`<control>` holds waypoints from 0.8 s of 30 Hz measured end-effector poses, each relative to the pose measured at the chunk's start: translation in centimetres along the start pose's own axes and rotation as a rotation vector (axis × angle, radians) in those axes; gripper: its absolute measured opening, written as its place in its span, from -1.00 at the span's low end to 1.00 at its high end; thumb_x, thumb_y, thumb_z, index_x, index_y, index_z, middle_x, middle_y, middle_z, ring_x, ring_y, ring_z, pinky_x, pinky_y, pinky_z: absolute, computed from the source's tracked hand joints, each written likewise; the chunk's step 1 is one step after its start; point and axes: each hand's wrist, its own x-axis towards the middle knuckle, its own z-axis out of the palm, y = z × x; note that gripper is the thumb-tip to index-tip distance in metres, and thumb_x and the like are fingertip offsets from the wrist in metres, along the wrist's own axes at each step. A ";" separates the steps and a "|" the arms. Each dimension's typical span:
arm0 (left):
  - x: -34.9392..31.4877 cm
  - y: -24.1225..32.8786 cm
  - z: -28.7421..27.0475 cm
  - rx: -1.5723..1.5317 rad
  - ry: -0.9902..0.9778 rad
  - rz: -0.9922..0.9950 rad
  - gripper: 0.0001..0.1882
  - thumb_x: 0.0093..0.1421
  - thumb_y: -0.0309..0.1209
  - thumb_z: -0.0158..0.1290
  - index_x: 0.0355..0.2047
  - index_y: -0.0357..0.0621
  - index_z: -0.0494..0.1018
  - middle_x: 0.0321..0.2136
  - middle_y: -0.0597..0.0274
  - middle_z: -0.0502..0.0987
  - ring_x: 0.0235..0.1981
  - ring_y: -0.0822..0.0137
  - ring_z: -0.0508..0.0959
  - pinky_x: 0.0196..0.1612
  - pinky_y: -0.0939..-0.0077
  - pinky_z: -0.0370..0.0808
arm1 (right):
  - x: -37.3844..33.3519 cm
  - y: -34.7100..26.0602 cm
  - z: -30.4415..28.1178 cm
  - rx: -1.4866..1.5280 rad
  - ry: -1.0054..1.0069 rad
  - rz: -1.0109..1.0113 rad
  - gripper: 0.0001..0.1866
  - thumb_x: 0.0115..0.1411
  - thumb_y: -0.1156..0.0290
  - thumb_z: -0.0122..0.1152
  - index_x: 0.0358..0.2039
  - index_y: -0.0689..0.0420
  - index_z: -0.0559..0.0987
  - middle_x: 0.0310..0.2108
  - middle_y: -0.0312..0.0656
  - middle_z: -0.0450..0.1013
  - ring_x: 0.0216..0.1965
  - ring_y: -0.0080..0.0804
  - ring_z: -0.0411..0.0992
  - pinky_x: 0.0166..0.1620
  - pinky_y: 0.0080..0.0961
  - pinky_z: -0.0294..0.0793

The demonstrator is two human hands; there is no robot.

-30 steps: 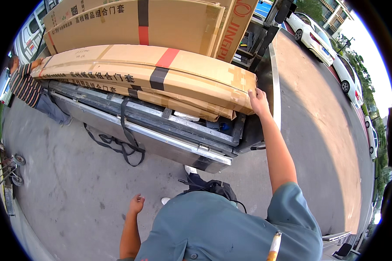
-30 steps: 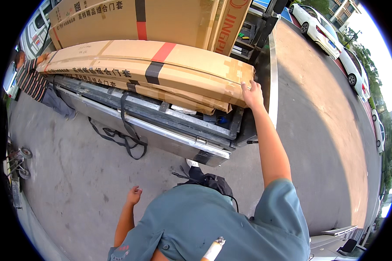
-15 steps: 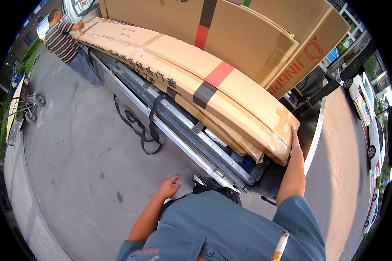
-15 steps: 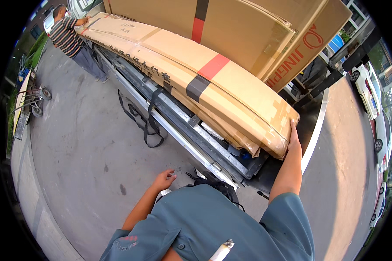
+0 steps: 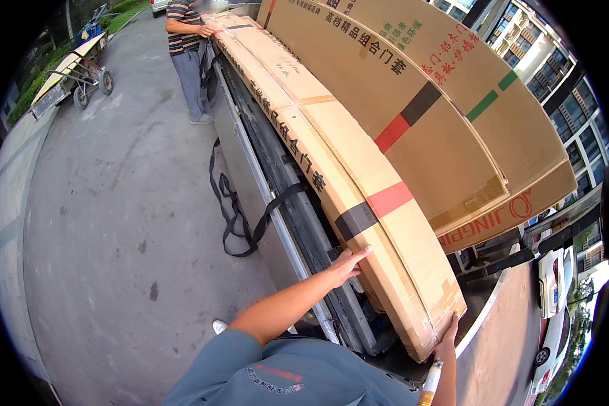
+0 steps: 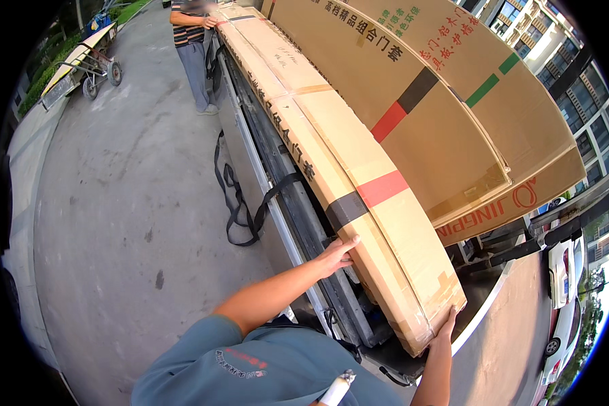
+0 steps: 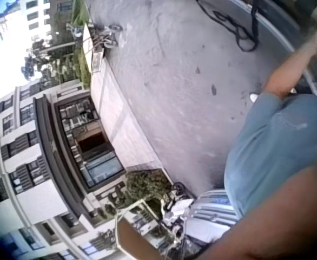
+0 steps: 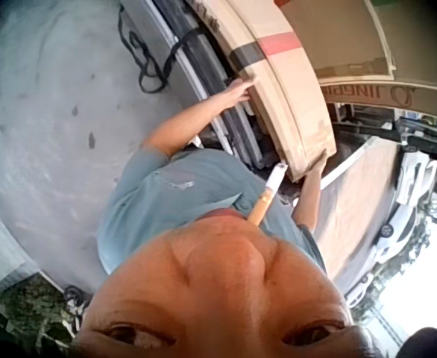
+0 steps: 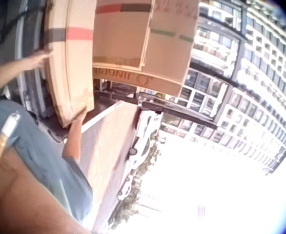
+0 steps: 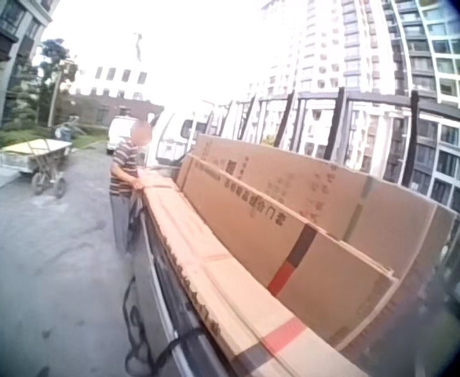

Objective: The person secures large glass panels and cardboard boxes in the back of a small truck using black straps. They repeatedly loop and tighten the straps over the cargo to ensure it is held firmly in place.

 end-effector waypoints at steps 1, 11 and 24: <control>0.2 -0.2 2.7 -0.049 0.168 0.030 0.18 0.09 0.35 0.27 0.41 -0.21 0.03 0.30 -0.06 0.28 0.33 0.02 0.33 0.39 -0.03 0.24 | -0.6 -0.1 0.2 -0.019 0.007 -0.007 0.01 0.20 -0.52 -0.03 0.45 -0.07 0.29 0.38 -0.05 0.33 0.34 0.13 0.29 0.32 0.35 0.20; -2.3 1.9 8.9 -0.263 0.366 0.163 -0.02 -0.02 0.01 0.44 0.19 -0.32 0.18 0.10 -0.03 0.47 0.14 0.15 0.50 0.23 0.15 0.43 | -3.3 -0.2 -2.1 0.153 -0.159 -0.006 -0.18 0.38 -0.27 -0.03 0.44 0.03 0.25 0.37 0.03 0.31 0.31 0.12 0.33 0.31 0.12 0.36; -6.0 2.9 12.0 -0.186 0.544 0.160 -0.16 0.06 -0.10 0.36 0.18 -0.32 0.23 0.03 -0.03 0.53 0.06 0.14 0.58 0.10 0.15 0.53 | -7.5 -0.8 -3.8 0.071 -0.250 0.096 -0.30 0.45 -0.06 0.02 0.40 0.16 0.24 0.25 0.08 0.41 0.21 0.03 0.46 0.23 -0.01 0.51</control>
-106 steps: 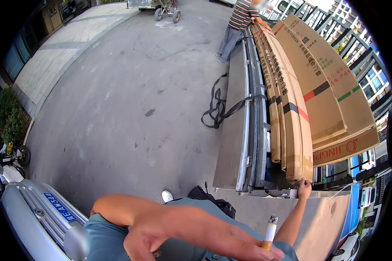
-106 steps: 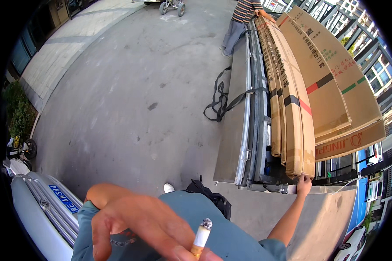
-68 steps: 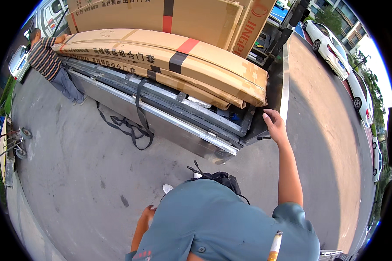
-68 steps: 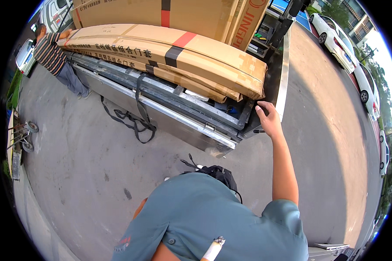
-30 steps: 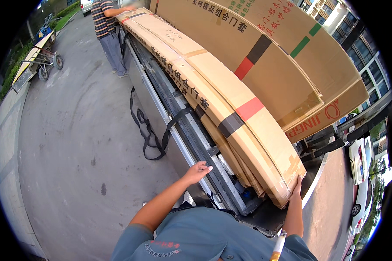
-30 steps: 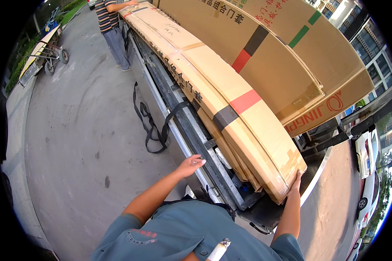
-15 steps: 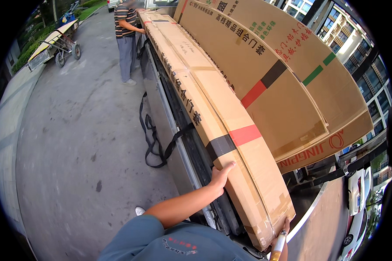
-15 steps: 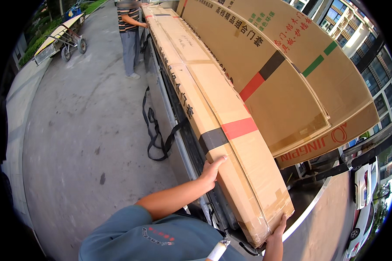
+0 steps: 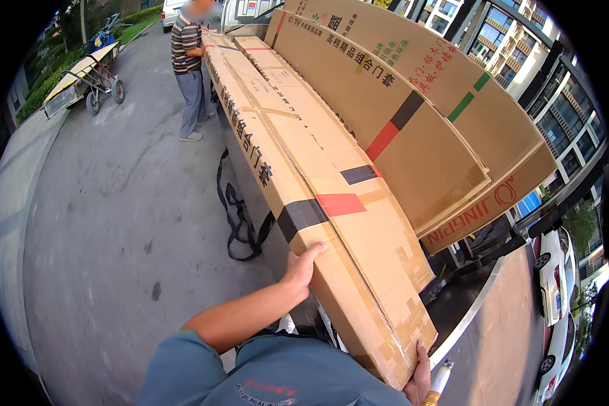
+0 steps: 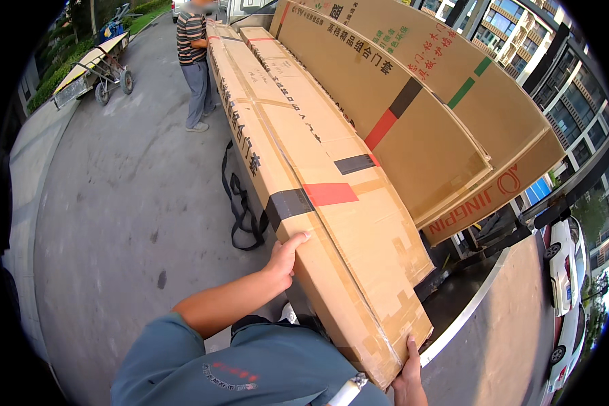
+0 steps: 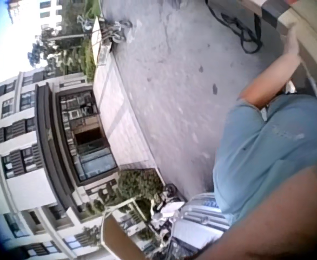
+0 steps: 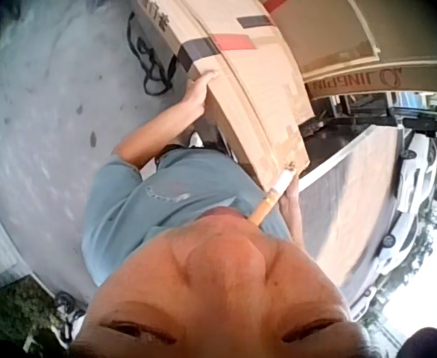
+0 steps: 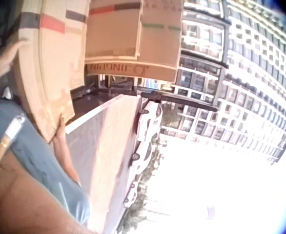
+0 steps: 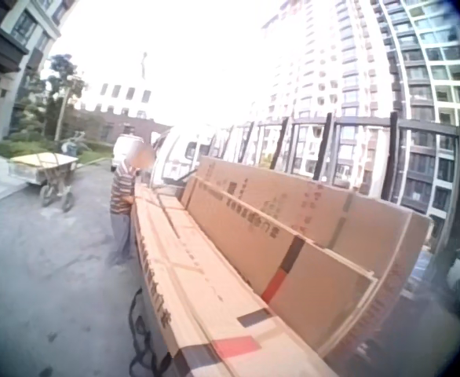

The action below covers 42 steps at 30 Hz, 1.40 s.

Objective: The person secures large glass panels and cardboard boxes in the back of a small truck using black straps. They repeatedly loop and tighten the straps over the cargo to ensure it is held firmly in place.

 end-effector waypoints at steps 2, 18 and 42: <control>0.1 0.0 -0.2 0.032 -0.008 -0.007 -0.16 0.06 -0.10 0.35 0.20 -0.28 0.22 0.04 -0.04 0.52 0.07 0.11 0.57 0.12 0.10 0.51 | 0.7 -0.1 -0.5 0.025 0.004 0.023 -0.31 0.45 -0.04 0.03 0.39 0.18 0.26 0.25 0.07 0.41 0.21 0.03 0.45 0.23 -0.02 0.50; 1.3 -4.0 1.8 -0.113 0.020 0.134 -0.36 0.22 0.02 0.11 0.16 -0.18 0.42 0.01 0.05 0.58 0.03 0.10 0.59 0.11 0.16 0.53 | 2.9 -0.4 -2.2 0.202 -0.034 0.047 -0.09 0.29 -0.04 0.29 0.43 0.25 0.16 0.38 0.11 0.26 0.38 0.04 0.25 0.44 -0.09 0.18; -0.7 -5.1 4.9 -0.251 0.057 0.296 -0.34 0.24 0.01 0.05 0.18 -0.23 0.42 0.05 -0.04 0.57 0.05 -0.02 0.57 0.14 0.02 0.52 | 9.0 -4.7 -7.7 0.053 -0.236 -0.181 -0.04 0.27 -0.12 0.26 0.40 0.35 0.17 0.31 0.15 0.31 0.31 -0.04 0.35 0.35 -0.19 0.33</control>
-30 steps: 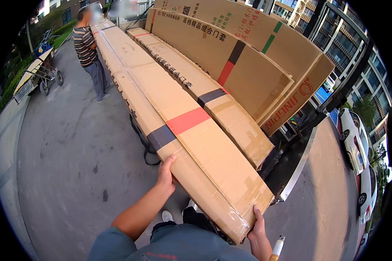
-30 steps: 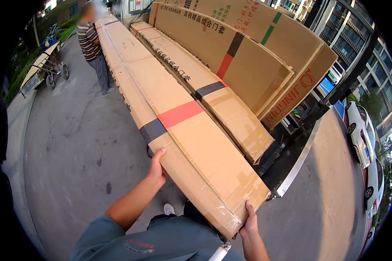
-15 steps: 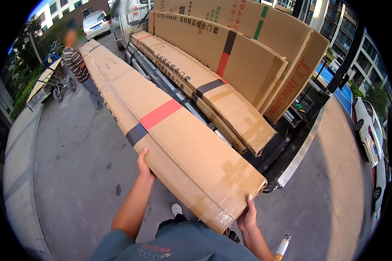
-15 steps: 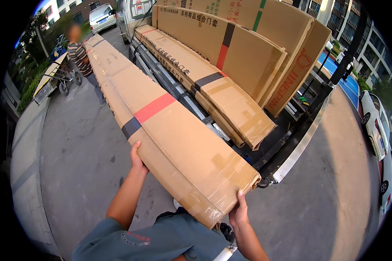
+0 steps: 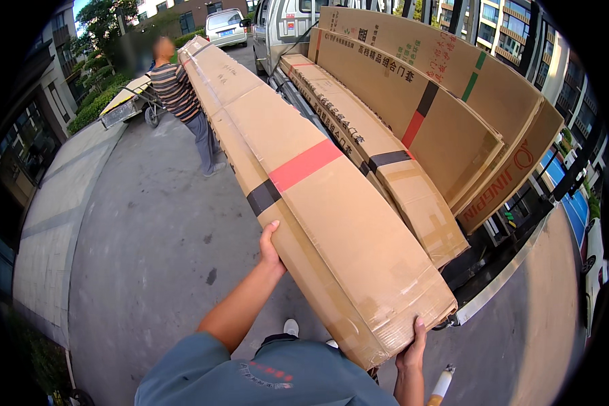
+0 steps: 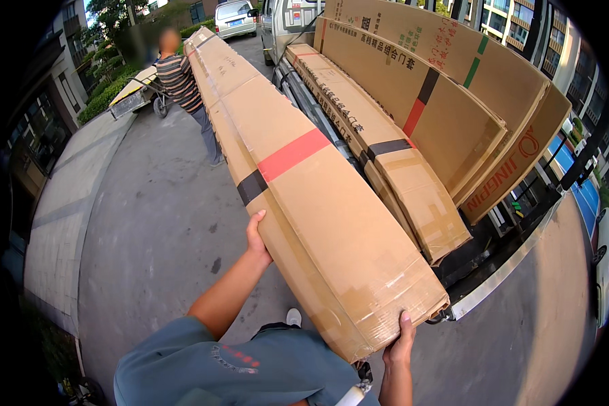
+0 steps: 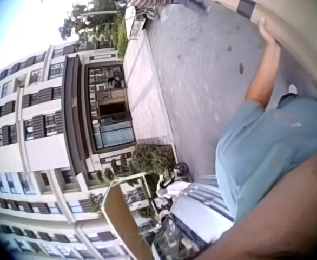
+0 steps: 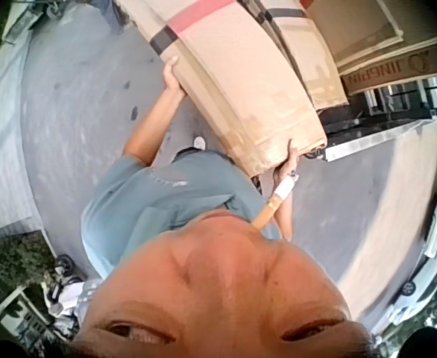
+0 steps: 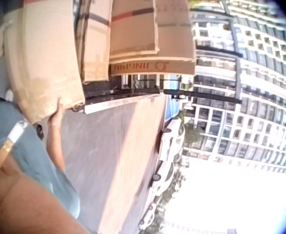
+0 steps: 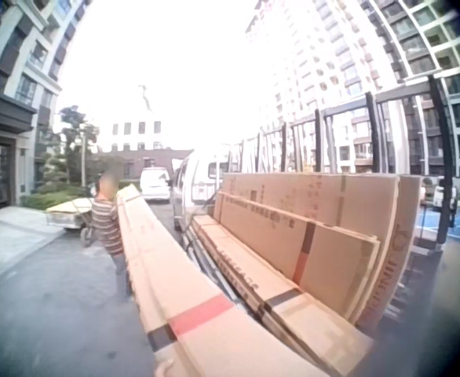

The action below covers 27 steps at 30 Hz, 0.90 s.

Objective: The person secures large glass panels and cardboard boxes in the back of a small truck using black straps. They repeatedly loop and tighten the straps over the cargo to ensure it is held firmly in place.

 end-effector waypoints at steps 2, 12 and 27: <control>-0.5 0.4 0.5 0.007 -0.042 0.046 -0.33 0.24 0.01 0.05 0.20 -0.22 0.41 0.07 -0.04 0.56 0.07 0.00 0.56 0.15 0.02 0.51 | 0.6 0.2 -0.4 0.021 -0.007 -0.002 -0.02 0.27 -0.14 0.25 0.40 0.35 0.15 0.29 0.15 0.32 0.27 -0.02 0.38 0.31 -0.17 0.40; -2.3 8.3 1.6 0.193 0.059 0.082 -0.26 0.20 0.05 0.07 0.25 -0.20 0.37 0.12 -0.05 0.53 0.13 -0.02 0.53 0.19 0.00 0.47 | 0.2 0.9 4.7 0.133 -0.158 0.097 -0.11 0.29 -0.09 0.21 0.40 0.30 0.21 0.27 0.14 0.37 0.26 0.00 0.40 0.29 -0.15 0.42; 1.3 18.5 4.0 0.108 -0.018 0.231 -0.27 0.18 0.07 0.04 0.22 -0.19 0.42 0.09 -0.07 0.56 0.08 -0.04 0.56 0.15 -0.04 0.50 | 3.6 -5.7 15.3 0.028 -0.371 -0.070 -0.12 0.31 -0.13 0.21 0.40 0.26 0.22 0.29 0.10 0.36 0.27 -0.04 0.40 0.30 -0.13 0.41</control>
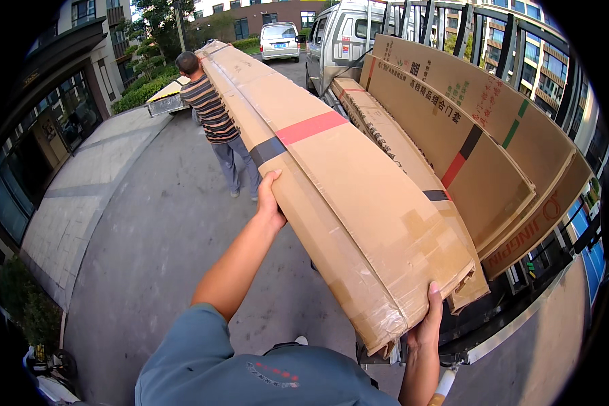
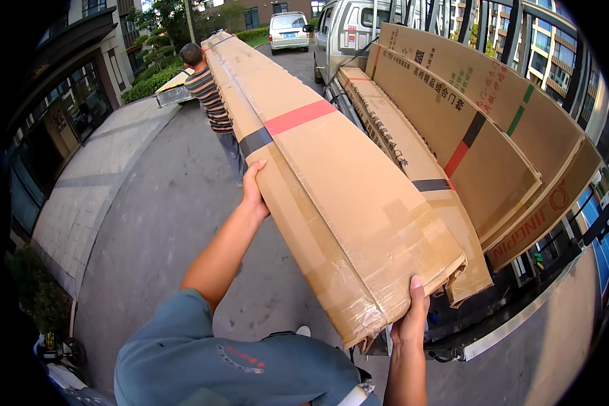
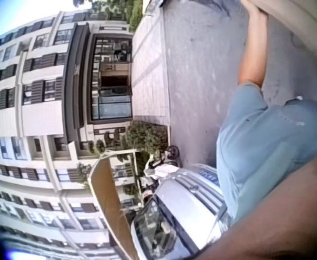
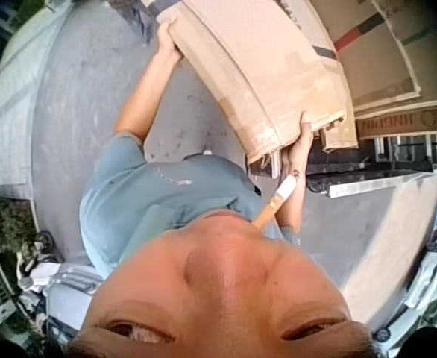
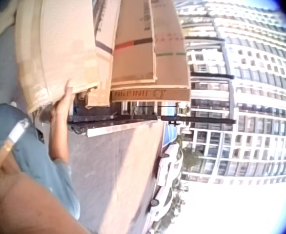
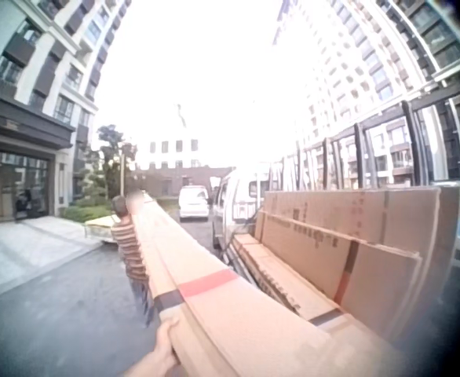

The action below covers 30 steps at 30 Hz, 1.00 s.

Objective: The person secures large glass panels and cardboard boxes in the back of a small truck using black straps. They repeatedly loop and tighten the straps over the cargo to ensure it is held firmly in place.

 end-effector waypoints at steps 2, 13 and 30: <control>0.1 1.1 0.7 0.015 0.007 0.017 -0.27 0.18 0.06 0.04 0.22 -0.18 0.41 0.10 -0.06 0.55 0.09 -0.04 0.56 0.18 -0.03 0.49 | 0.5 -0.7 1.2 0.020 -0.027 0.002 -0.12 0.32 -0.13 0.20 0.40 0.25 0.23 0.30 0.08 0.35 0.28 -0.05 0.39 0.31 -0.14 0.40; 5.2 5.7 -2.0 0.008 0.002 0.064 -0.31 0.23 0.04 -0.03 0.23 -0.16 0.43 0.09 -0.06 0.57 0.07 -0.08 0.58 0.16 -0.10 0.51 | 4.3 0.4 6.5 -0.094 -0.178 0.107 -0.12 0.29 -0.07 0.28 0.38 0.28 0.20 0.20 -0.02 0.40 0.17 -0.31 0.43 0.02 -0.33 0.57; 1.1 8.2 3.8 0.245 -0.137 0.197 -0.03 0.14 0.05 0.32 0.35 -0.27 0.15 0.20 -0.15 0.29 0.22 -0.02 0.41 0.29 0.02 0.42 | 14.5 -6.3 13.6 -0.084 -0.319 0.043 -0.10 0.26 -0.18 0.27 0.39 0.18 0.26 0.25 -0.02 0.42 0.20 -0.22 0.48 0.11 -0.23 0.62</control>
